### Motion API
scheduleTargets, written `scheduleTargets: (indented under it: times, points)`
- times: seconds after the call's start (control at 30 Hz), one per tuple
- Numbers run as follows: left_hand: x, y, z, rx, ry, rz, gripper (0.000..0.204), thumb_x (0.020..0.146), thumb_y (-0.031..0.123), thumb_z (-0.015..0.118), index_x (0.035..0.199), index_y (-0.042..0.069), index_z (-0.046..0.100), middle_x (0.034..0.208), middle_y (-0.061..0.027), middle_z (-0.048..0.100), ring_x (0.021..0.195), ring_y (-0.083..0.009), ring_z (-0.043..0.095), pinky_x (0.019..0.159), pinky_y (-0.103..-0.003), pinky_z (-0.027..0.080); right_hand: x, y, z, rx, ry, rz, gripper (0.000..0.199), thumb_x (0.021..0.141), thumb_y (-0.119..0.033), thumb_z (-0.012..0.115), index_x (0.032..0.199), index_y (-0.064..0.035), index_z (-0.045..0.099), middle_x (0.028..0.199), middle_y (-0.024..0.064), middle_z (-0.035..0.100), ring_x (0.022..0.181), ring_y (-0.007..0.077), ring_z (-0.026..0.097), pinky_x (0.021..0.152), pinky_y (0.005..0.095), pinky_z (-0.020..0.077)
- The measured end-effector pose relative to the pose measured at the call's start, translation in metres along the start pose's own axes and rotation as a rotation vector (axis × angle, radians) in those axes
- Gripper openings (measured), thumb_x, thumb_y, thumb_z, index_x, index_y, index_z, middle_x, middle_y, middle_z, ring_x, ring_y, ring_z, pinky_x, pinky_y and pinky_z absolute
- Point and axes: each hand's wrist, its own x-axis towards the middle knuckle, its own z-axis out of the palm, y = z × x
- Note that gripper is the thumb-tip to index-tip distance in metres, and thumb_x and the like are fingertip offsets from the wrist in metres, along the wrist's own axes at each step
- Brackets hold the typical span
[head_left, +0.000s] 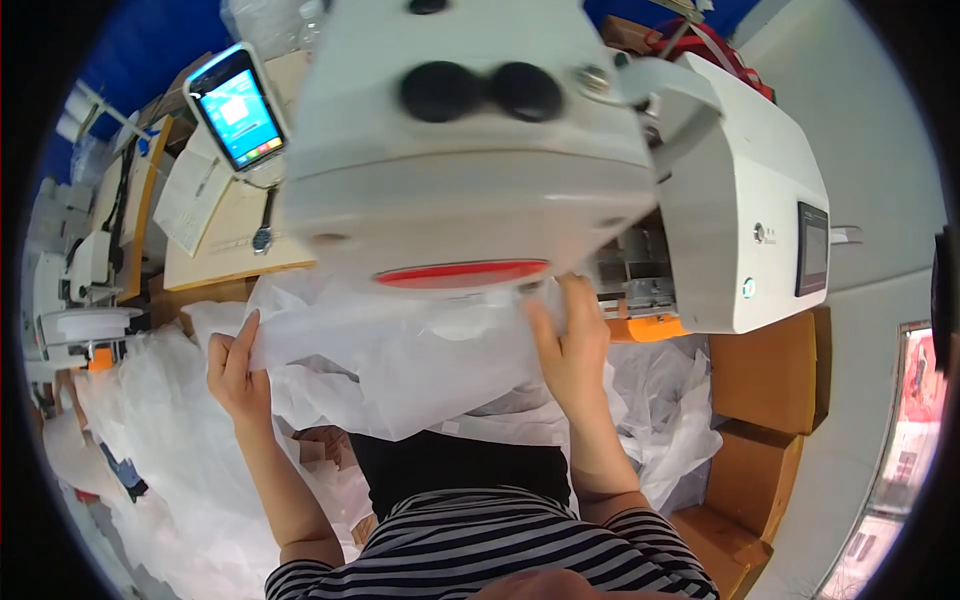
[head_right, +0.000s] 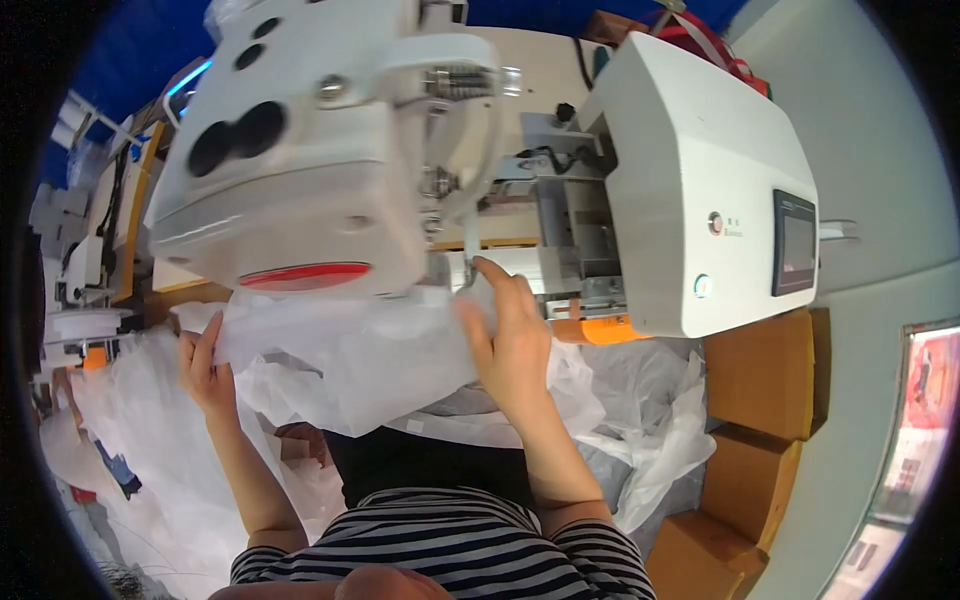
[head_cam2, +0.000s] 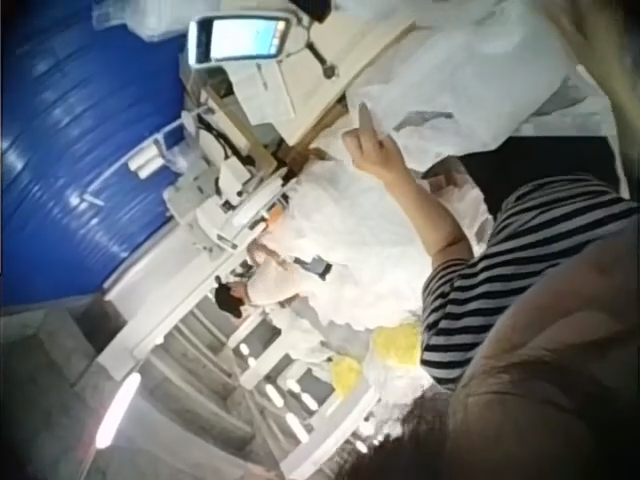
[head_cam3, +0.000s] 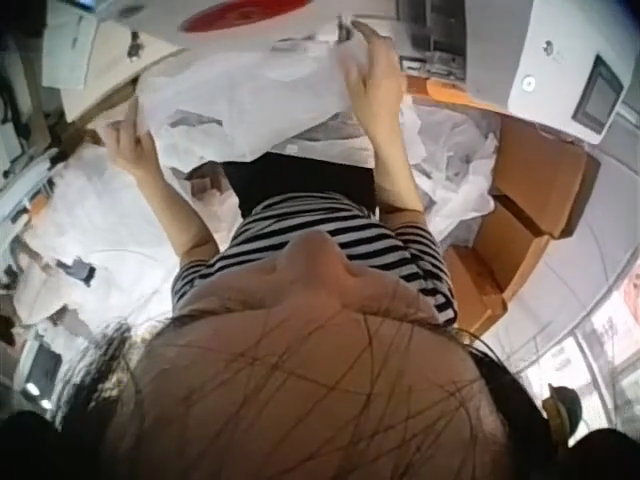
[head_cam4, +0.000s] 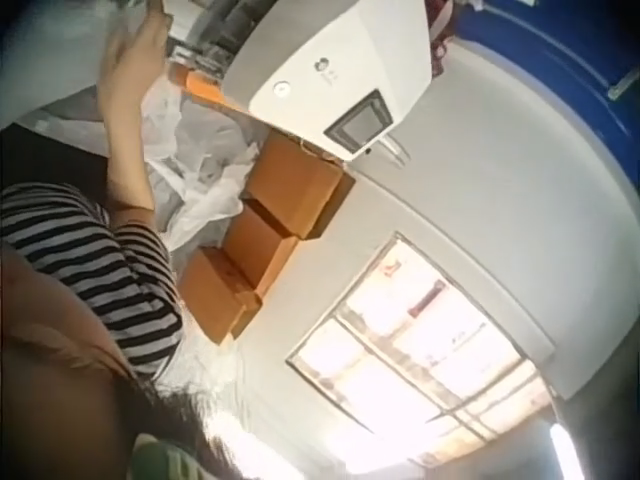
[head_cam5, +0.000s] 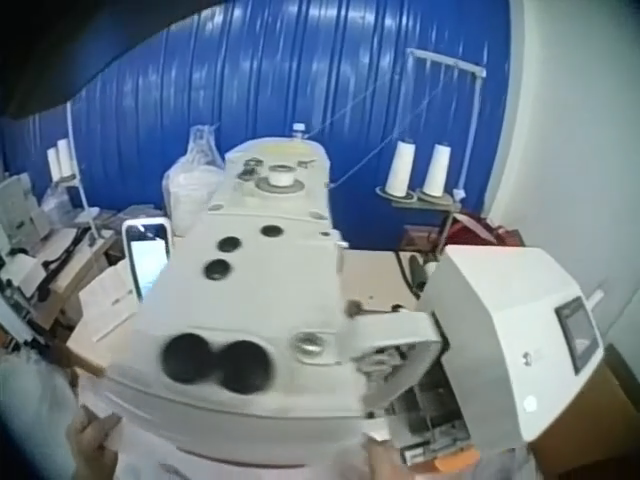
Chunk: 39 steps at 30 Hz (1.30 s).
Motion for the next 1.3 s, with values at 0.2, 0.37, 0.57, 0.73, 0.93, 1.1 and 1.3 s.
scheduleTargets:
  times: [0.2, 0.37, 0.57, 0.73, 0.93, 1.1, 1.3]
  points:
    - [0.021, 0.058, 0.015, -0.519, -0.388, 0.177, 0.033, 0.068, -0.013, 0.051, 0.093, 0.005, 0.064, 0.086, -0.0104, 0.063, 0.081, -0.025, 0.062, 0.068, -0.029, 0.049, -0.036, 0.05, -0.072, 0.264, -0.125, 0.457, 0.018, 0.078, -0.012, 0.071, 0.081, 0.0026, 0.062, 0.077, 0.0061, 0.062, 0.071, 0.0112, 0.054, 0.067, 0.0234, 0.0425]
    - [0.01, 0.114, 0.04, -0.412, -0.358, 0.116, 0.022, 0.069, -0.012, 0.051, 0.084, 0.001, 0.059, 0.086, -0.014, 0.063, 0.08, -0.032, 0.061, 0.068, -0.035, 0.049, -0.021, 0.07, -0.062, -0.278, 0.178, 0.282, 0.012, 0.082, -0.013, 0.063, 0.081, -0.0008, 0.062, 0.074, 0.0109, 0.058, 0.069, 0.0209, 0.055, 0.063, 0.0298, 0.042]
    - [-0.012, 0.095, 0.078, -0.303, -0.206, 0.171, 0.02, 0.065, -0.008, 0.056, 0.079, 0.005, 0.055, 0.074, -0.0116, 0.057, 0.065, -0.0316, 0.057, 0.058, -0.039, 0.048, -0.016, 0.091, -0.061, -0.606, 0.327, -0.063, 0.015, 0.08, -0.016, 0.063, 0.08, -0.0009, 0.061, 0.076, 0.0167, 0.055, 0.078, 0.0342, 0.05, 0.073, 0.0428, 0.0379]
    - [-0.021, 0.095, 0.074, -0.381, -0.267, 0.134, 0.013, 0.069, -0.007, 0.055, 0.077, 0.004, 0.054, 0.075, -0.0121, 0.057, 0.069, -0.0318, 0.057, 0.061, -0.039, 0.047, -0.035, 0.053, -0.078, -0.746, 0.253, 0.127, 0.028, 0.081, -0.022, 0.063, 0.098, -0.0009, 0.058, 0.102, 0.0156, 0.056, 0.093, 0.0325, 0.05, 0.083, 0.0404, 0.0377]
    - [-0.012, 0.095, 0.06, -0.414, -0.211, 0.09, 0.017, 0.069, -0.011, 0.052, 0.078, 0.002, 0.049, 0.075, -0.0131, 0.053, 0.069, -0.0326, 0.054, 0.061, -0.034, 0.044, -0.11, -0.074, -0.064, 2.37, -0.721, 0.014, 0.119, 0.07, -0.073, 0.058, 0.131, 0.0227, 0.022, 0.132, 0.03, 0.04, 0.12, 0.0356, 0.042, 0.102, 0.0294, 0.0291]
    - [-0.011, 0.103, 0.067, -0.387, -0.213, 0.148, 0.017, 0.071, -0.011, 0.052, 0.079, 0.003, 0.048, 0.075, -0.0125, 0.051, 0.066, -0.0328, 0.053, 0.057, -0.033, 0.044, -0.049, -0.092, -0.034, 2.338, -0.848, -0.588, 0.104, 0.084, -0.067, 0.045, 0.133, 0.0215, 0.02, 0.118, 0.0435, 0.045, 0.115, 0.0484, 0.048, 0.101, 0.0494, 0.0323]
    - [-0.023, 0.091, 0.063, -0.307, -0.189, 0.123, 0.024, 0.069, -0.008, 0.056, 0.088, 0.005, 0.054, 0.08, -0.0101, 0.056, 0.068, -0.0317, 0.055, 0.059, -0.036, 0.045, -0.052, -0.111, -0.026, 2.473, -0.784, -0.256, 0.088, 0.084, -0.064, 0.048, 0.121, 0.0156, 0.044, 0.1, 0.0348, 0.059, 0.099, 0.0434, 0.059, 0.085, 0.0461, 0.0452]
